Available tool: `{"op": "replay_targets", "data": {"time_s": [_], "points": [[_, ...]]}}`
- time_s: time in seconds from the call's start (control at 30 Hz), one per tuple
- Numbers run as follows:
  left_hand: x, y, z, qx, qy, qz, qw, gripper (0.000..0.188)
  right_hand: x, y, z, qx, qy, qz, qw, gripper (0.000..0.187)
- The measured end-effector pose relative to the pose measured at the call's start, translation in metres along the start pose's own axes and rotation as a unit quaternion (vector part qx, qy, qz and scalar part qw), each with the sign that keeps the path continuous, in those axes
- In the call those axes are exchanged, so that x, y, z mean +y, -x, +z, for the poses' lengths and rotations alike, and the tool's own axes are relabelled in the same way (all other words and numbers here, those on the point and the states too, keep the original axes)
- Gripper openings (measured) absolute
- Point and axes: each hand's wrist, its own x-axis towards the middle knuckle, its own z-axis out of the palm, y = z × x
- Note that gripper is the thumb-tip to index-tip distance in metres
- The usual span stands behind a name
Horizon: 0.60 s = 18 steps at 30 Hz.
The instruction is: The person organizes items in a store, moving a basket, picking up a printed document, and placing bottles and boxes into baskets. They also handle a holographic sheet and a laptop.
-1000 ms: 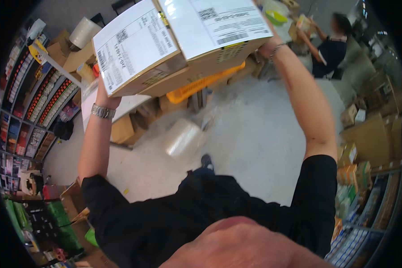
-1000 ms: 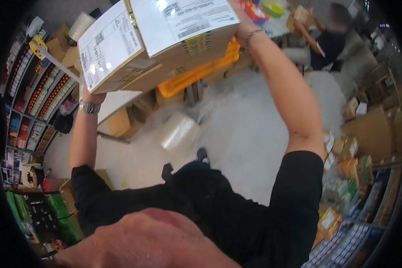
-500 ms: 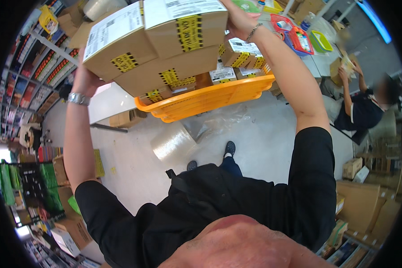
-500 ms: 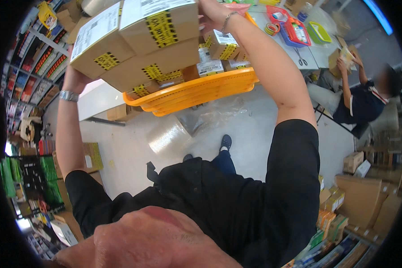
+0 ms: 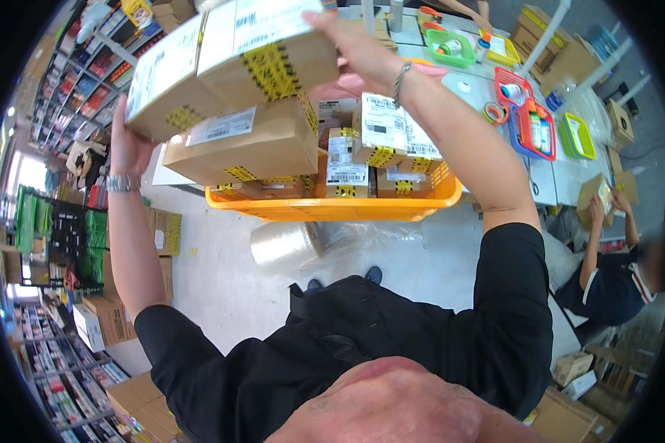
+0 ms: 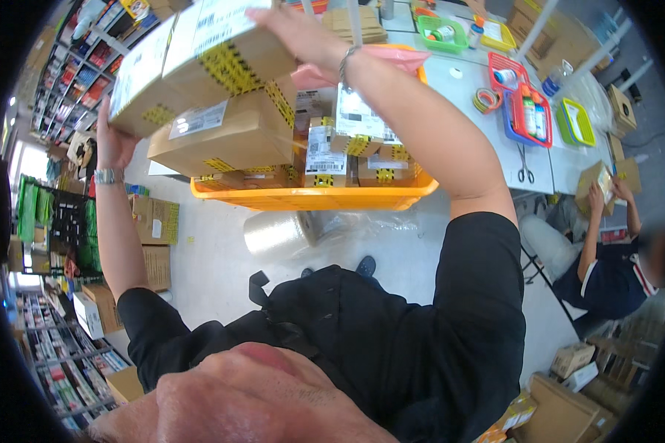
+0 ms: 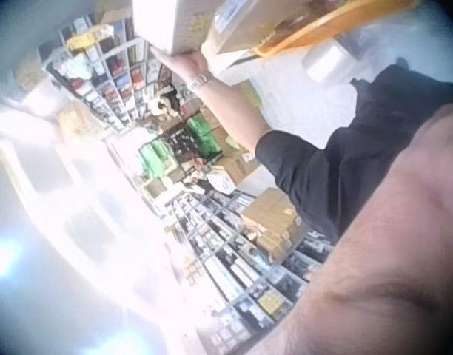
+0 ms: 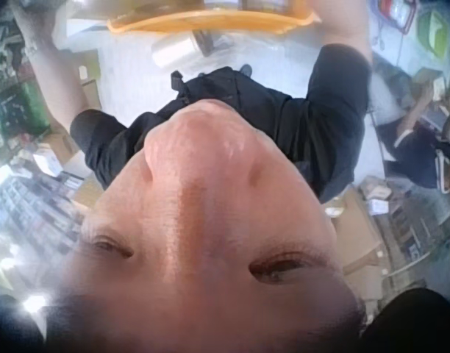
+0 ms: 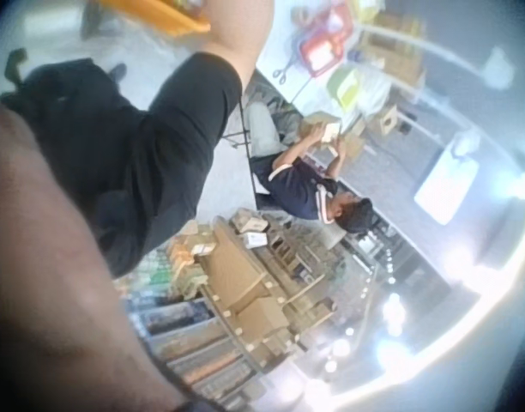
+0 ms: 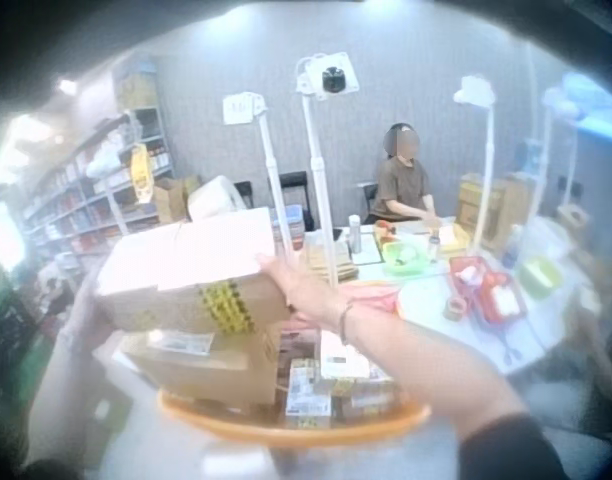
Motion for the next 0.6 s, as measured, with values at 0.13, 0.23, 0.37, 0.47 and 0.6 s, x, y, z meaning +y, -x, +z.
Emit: {"op": "replay_targets", "data": {"time_s": [0.13, 0.23, 0.37, 0.47, 0.6], "points": [[0.062, -0.028, 0.027, -0.095, -0.050, 0.040, 0.993, 0.061, -0.025, -0.067, -0.060, -0.067, -0.038, -0.128, 0.989, 0.055], [0.066, -0.070, 0.023, -0.049, -0.083, 0.090, 0.991, 0.055, -0.032, -0.082, -0.066, -0.045, 0.009, -0.106, 0.993, 0.054], [0.029, -0.142, 0.019, -0.095, -0.186, 0.088, 0.974, 0.047, 0.027, -0.112, -0.095, 0.061, 0.160, -0.065, 0.983, 0.064], [0.000, -0.173, -0.012, -0.108, -0.247, 0.071, 0.960, 0.048, 0.066, -0.123, -0.070, 0.048, 0.091, -0.214, 0.971, 0.084], [-0.043, -0.209, -0.041, -0.139, -0.366, 0.068, 0.918, 0.051, 0.114, -0.125, -0.067, 0.106, 0.088, -0.191, 0.972, 0.090]]}}
